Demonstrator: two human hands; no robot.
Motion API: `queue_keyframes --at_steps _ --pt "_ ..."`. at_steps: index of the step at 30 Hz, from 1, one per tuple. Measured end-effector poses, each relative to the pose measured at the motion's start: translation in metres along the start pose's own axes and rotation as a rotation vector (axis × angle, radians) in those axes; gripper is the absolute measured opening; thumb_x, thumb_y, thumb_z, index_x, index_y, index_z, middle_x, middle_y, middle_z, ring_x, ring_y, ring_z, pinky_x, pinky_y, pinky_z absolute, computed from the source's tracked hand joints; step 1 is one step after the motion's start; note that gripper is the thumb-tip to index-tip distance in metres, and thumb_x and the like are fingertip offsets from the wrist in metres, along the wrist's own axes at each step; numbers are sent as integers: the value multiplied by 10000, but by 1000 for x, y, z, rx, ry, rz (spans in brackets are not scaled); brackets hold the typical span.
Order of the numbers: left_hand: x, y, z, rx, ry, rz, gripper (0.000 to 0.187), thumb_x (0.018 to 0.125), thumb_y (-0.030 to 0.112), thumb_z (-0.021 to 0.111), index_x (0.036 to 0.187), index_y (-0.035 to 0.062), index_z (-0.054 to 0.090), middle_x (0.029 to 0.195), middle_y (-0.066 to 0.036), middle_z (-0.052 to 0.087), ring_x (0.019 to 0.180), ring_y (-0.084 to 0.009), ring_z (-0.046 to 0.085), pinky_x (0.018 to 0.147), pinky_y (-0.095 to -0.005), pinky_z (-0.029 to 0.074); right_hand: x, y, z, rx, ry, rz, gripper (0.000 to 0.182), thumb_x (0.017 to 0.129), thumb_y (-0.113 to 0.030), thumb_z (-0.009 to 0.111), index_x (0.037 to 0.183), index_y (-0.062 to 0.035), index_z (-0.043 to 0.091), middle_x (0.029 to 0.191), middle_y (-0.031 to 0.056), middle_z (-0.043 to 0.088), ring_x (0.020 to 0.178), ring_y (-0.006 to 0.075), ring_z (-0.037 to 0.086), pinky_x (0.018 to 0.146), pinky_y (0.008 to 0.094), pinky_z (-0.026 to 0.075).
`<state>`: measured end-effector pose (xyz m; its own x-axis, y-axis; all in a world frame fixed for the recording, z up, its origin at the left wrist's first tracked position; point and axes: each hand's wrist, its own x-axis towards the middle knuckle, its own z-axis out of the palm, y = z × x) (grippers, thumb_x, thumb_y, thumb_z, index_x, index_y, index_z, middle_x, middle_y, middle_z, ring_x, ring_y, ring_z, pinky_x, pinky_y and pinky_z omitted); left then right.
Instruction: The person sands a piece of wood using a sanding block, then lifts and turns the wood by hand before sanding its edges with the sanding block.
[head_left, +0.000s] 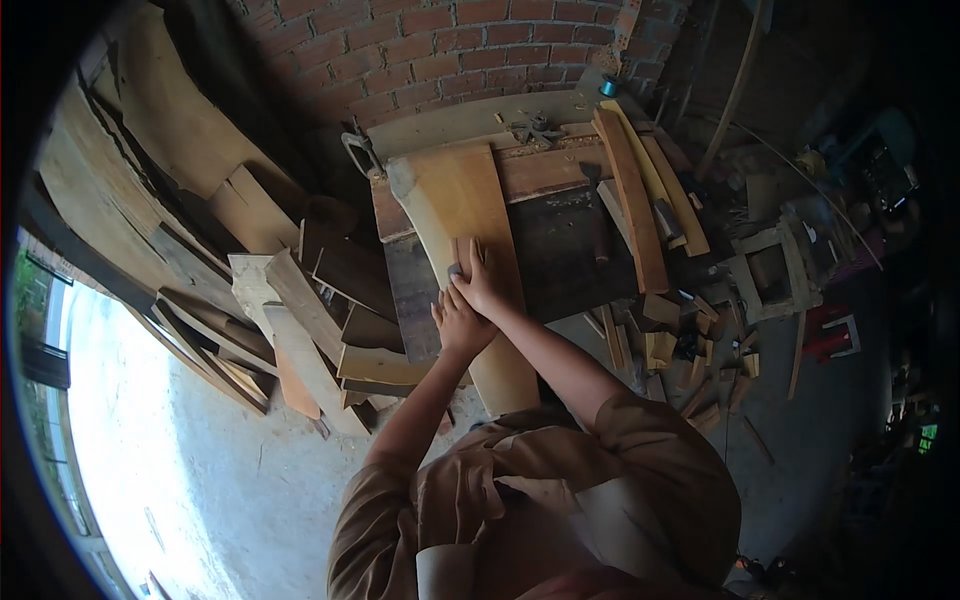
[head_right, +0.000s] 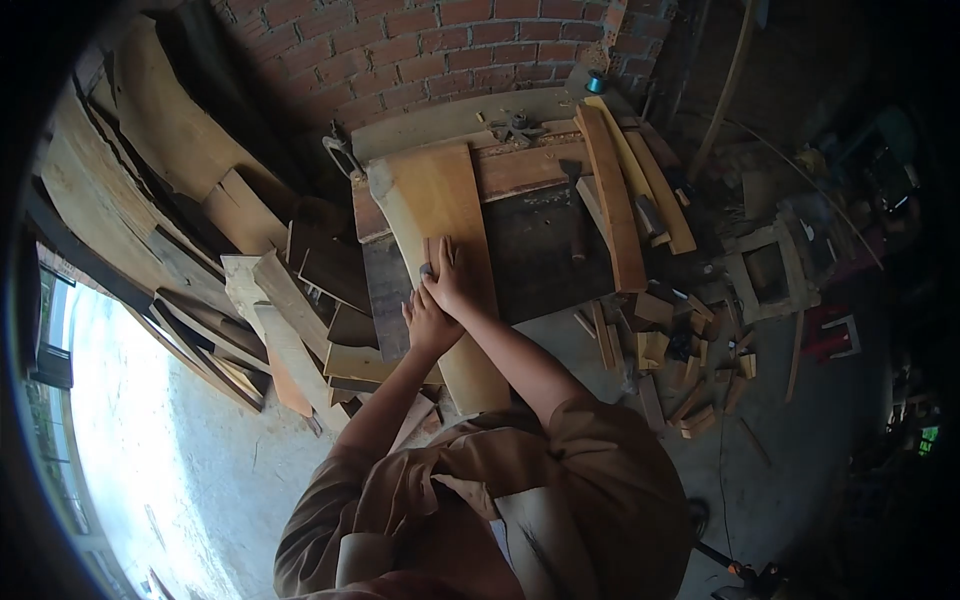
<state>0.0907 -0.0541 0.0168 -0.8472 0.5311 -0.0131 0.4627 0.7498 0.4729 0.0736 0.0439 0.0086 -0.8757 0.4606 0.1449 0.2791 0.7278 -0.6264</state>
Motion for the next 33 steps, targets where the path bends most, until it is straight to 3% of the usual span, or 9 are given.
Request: queue_keyframes --at_steps 4,6,8,13,18,21,26,29,33 --pt "12 -4 18 -27 94 -19 1017 651 507 638 1325 -77 148 1310 -268 301 1259 -392 256 1028 -515 181 7 5 2 18 38 12 752 774 -299 609 1354 -26 216 1284 334 314 1186 449 339 987 450 300" --pt "16 -3 23 -34 164 -28 1012 641 496 654 1330 -54 157 1303 -253 317 1244 -381 283 1017 -519 203 11 7 6 -20 156 -67 749 726 -292 637 1299 35 285 1172 298 412 1059 427 430 907 458 370" --pt "14 7 10 -29 113 -61 981 677 477 627 1330 -74 146 1314 -263 300 1260 -409 253 1028 -508 195 21 17 17 -22 198 -259 726 734 -293 630 1284 52 304 1174 304 409 1069 435 420 912 462 364" --pt "18 11 8 -43 75 -139 1000 688 485 621 1350 -57 105 1342 -261 269 1278 -405 224 1033 -476 212 21 0 3 -60 41 -115 779 730 -375 640 1312 10 292 1185 351 367 1068 463 413 925 462 351" --pt "18 9 12 -91 77 -143 1006 693 469 625 1349 -68 84 1354 -284 229 1285 -415 200 1043 -461 207 21 -4 -3 49 -59 -38 764 726 -355 632 1320 -9 299 1211 355 348 1085 469 407 913 459 364" --pt "19 0 22 -114 132 39 990 702 399 648 1332 -102 71 1338 -333 201 1269 -464 176 1048 -457 205 20 2 9 -17 56 -78 721 735 -317 612 1327 -42 308 1245 366 311 1121 484 379 932 460 357" --pt "-21 11 17 -247 37 -10 984 705 387 643 1320 -126 71 1336 -342 194 1274 -470 151 1057 -459 185 -20 14 8 -103 59 -69 679 753 -315 591 1314 -32 334 1267 368 284 1143 493 351 951 484 326" --pt "-51 3 42 -27 76 167 916 733 360 608 1307 -146 104 1326 -352 206 1262 -492 154 1058 -469 172 -53 14 -9 -204 106 -152 655 761 -320 583 1299 -21 358 1231 350 320 1112 477 376 931 483 334" --pt "-44 10 35 -117 53 96 920 731 383 600 1305 -150 118 1328 -343 217 1270 -469 170 1052 -490 159 -47 18 -11 -177 92 -133 633 763 -326 582 1277 -14 384 1150 312 379 1044 444 418 888 469 360"
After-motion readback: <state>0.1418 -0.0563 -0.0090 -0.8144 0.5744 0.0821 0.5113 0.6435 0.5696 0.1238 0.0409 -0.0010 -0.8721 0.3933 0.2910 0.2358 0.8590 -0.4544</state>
